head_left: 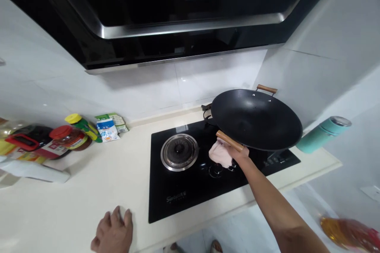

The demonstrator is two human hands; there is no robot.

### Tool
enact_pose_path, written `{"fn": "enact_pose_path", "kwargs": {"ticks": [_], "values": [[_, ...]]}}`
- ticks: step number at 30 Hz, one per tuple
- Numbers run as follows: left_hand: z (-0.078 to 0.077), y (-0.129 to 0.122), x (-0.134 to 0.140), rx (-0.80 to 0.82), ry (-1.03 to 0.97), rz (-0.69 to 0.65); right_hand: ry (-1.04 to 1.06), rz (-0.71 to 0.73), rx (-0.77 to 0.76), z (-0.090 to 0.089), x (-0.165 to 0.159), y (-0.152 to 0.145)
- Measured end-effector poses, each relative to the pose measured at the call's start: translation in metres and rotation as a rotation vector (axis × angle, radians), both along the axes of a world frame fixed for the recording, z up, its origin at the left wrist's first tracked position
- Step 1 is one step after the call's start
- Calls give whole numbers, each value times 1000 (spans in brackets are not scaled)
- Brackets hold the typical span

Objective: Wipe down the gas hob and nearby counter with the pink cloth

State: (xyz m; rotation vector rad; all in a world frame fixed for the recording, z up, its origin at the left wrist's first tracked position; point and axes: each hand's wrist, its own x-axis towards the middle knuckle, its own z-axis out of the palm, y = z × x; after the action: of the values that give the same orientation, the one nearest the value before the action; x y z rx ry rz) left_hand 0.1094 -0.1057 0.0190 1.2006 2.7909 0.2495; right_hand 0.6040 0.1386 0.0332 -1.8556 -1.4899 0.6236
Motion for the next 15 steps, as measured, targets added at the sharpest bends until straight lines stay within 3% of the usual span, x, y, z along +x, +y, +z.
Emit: {"fn": "enact_pose_path", "kwargs": {"ticks": [8,15], "values": [[5,4,5,-21,-10,17,-342,-178,-394,-4,64,-28],[1,4,3,-13,-3,3,-528,-260,-435,9,149,-71]]}}
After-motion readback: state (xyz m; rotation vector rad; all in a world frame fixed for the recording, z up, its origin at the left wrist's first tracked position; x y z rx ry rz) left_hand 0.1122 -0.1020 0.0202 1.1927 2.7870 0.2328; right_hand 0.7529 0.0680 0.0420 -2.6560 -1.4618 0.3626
